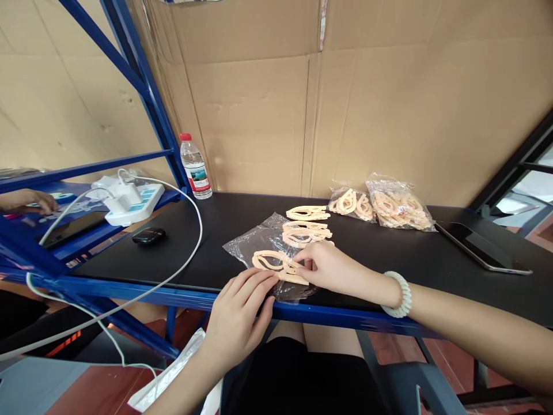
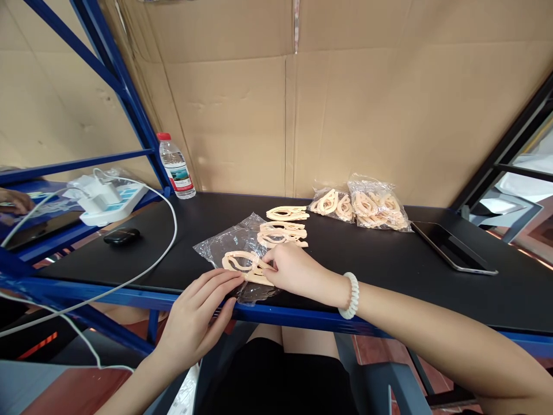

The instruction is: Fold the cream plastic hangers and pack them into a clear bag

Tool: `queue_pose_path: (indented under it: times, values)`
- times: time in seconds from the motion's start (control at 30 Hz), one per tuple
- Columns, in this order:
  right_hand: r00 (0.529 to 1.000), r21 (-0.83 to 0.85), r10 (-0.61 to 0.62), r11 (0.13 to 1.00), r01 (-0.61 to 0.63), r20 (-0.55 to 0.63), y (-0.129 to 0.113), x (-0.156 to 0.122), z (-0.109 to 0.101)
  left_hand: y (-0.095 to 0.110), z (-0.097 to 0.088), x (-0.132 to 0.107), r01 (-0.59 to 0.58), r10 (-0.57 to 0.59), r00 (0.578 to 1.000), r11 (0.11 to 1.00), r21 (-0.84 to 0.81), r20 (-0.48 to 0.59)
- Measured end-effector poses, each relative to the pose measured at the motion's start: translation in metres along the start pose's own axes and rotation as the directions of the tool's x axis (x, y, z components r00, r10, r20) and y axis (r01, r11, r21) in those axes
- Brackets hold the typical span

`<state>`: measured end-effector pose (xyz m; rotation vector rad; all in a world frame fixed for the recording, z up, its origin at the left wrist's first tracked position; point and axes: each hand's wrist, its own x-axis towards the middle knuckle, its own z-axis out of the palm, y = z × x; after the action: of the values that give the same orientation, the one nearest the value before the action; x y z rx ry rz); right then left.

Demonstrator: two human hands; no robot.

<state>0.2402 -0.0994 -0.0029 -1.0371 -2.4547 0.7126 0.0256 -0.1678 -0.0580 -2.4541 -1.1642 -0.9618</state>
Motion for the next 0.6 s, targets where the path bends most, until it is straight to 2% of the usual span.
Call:
queue_pose_path:
  times: [0.13, 0.27, 0.47, 0.6]
  values:
    - [0.999, -0.087, -0.031, 0.996, 0.029, -0.021, -0.008, -0.011, 0.000, -0.001, -0.001, -0.001, 0.012, -0.011, 1.000, 0.999, -0.039, 0.005]
    - [0.997, -0.166, -0.059, 0.985, 0.052, -0.040, -0.013, -0.021, 0.003, 0.001, -0.007, -0.001, 0.083, -0.084, 0.996, 0.992, -0.097, -0.013]
    - [0.988, -0.115, -0.133, 0.983, 0.141, 0.076, -0.012, -0.013, -0.001, 0.021, -0.004, 0.009, 0.102, -0.127, 0.983, 0.979, -0.176, -0.136]
    - [0.981, -0.130, -0.183, 0.973, 0.189, 0.062, -0.012, -0.011, 0.003, 0.030, 0.004, 0.012, 0.122, -0.142, 0.984, 0.976, -0.180, -0.104]
